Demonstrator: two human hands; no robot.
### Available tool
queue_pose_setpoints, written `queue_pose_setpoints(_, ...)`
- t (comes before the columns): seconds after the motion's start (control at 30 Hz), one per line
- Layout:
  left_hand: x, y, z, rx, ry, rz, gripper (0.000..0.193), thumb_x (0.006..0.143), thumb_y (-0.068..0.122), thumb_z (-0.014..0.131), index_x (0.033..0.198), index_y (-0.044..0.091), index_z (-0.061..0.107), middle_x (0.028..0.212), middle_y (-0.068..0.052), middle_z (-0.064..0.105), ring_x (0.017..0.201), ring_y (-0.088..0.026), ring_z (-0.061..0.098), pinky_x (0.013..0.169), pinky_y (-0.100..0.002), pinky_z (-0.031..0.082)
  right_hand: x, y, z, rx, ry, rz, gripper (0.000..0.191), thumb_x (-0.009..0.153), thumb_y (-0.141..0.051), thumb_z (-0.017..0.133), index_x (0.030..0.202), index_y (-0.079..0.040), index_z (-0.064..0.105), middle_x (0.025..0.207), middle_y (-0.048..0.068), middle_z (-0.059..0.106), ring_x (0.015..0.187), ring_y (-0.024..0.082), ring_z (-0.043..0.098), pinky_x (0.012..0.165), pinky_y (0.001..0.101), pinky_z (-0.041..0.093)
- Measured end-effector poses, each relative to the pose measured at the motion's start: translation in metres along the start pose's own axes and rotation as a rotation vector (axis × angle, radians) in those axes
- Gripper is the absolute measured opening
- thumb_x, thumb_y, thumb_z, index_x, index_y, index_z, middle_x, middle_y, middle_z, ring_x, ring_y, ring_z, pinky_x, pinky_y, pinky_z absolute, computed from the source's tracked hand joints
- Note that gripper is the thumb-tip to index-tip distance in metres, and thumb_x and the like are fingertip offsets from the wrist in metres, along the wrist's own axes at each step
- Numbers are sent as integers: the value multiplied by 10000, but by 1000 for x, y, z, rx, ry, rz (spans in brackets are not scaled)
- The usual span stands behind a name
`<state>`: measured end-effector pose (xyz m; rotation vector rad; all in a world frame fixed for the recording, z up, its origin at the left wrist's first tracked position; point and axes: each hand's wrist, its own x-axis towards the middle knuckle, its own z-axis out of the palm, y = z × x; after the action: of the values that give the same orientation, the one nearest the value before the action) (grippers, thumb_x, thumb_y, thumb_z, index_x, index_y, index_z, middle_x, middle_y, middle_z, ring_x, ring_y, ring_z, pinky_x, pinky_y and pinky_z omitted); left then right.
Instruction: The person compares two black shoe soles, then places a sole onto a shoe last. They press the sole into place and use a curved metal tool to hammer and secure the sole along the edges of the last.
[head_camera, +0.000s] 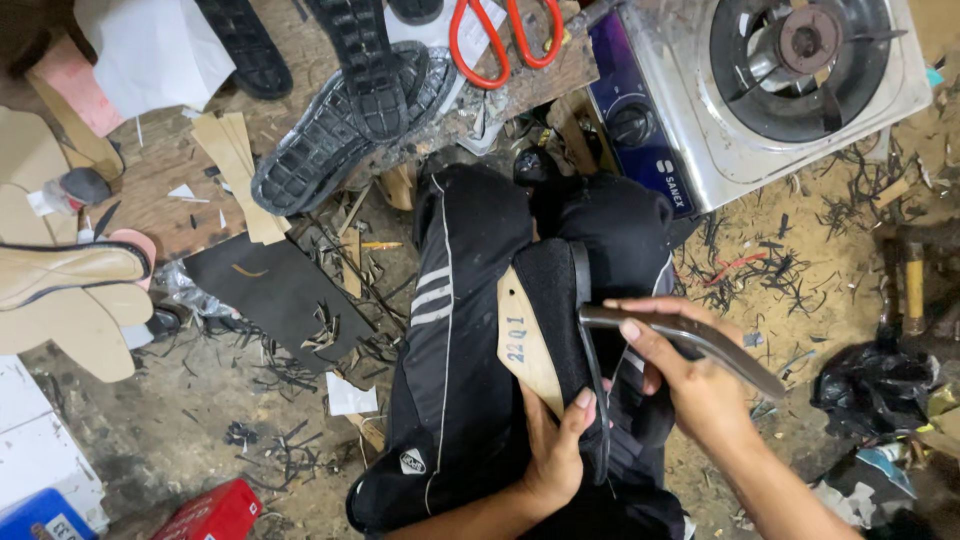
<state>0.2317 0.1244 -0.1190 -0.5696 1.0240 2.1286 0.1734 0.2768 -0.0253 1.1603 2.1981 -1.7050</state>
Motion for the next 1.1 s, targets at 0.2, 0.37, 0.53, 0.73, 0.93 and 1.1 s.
queue_pose_setpoints(0.2, 0, 9, 1, -1, -49, 30, 761, 925, 200, 629, 1548, 76, 209, 1197, -149, 629, 1055, -222, 676, 744, -349, 584, 18, 35, -8, 269, -83, 3, 291, 880, -136, 736, 1109, 44, 720, 895, 82, 735, 453, 113, 508, 442, 265, 434)
queue_pose_setpoints(0.37, -13, 17, -22, 157, -149, 226, 784, 909, 78, 668, 1553, 69, 221, 1430, -100, 502, 1265, -189, 554, 1007, -325, 491, 11, 85, -20, 768, -374, 103, 380, 983, -169, 688, 1265, 83, 654, 684, 85, 577, 473, 136, 485, 461, 291, 424)
queue_pose_setpoints(0.53, 27, 77, -49, 404, -275, 284, 652, 901, 46, 722, 1462, 47, 389, 1310, -123, 533, 1223, -180, 551, 1037, -316, 488, -23, 123, -27, 863, -401, 103, 386, 924, -154, 636, 1216, 97, 603, 1194, 270, 701, 493, 129, 489, 460, 295, 431)
queue_pose_setpoints(0.73, 74, 114, -15, 424, -400, -61, 396, 891, 141, 763, 1248, 38, 625, 1107, -100, 684, 996, -123, 661, 896, -288, 548, -36, 127, -18, 919, -222, -7, 346, 954, -134, 597, 1234, 68, 584, 1279, 281, 654, 534, 136, 512, 509, 298, 464)
queue_pose_setpoints(0.93, 96, 108, -7, 494, -439, 12, 338, 884, 123, 793, 1160, -12, 652, 1100, -60, 701, 1018, -112, 675, 919, -280, 545, -37, 117, -14, 871, -134, 5, 337, 961, -128, 571, 1235, 67, 588, 1294, 278, 653, 542, 133, 519, 516, 295, 472)
queue_pose_setpoints(1.1, 106, 102, -7, 486, -400, -30, 309, 901, 114, 775, 1162, -11, 666, 1066, -68, 713, 1006, -110, 675, 923, -270, 544, -35, 105, -8, 759, -83, -20, 317, 970, -92, 581, 1225, 95, 605, 1102, 259, 648, 506, 138, 512, 498, 292, 468)
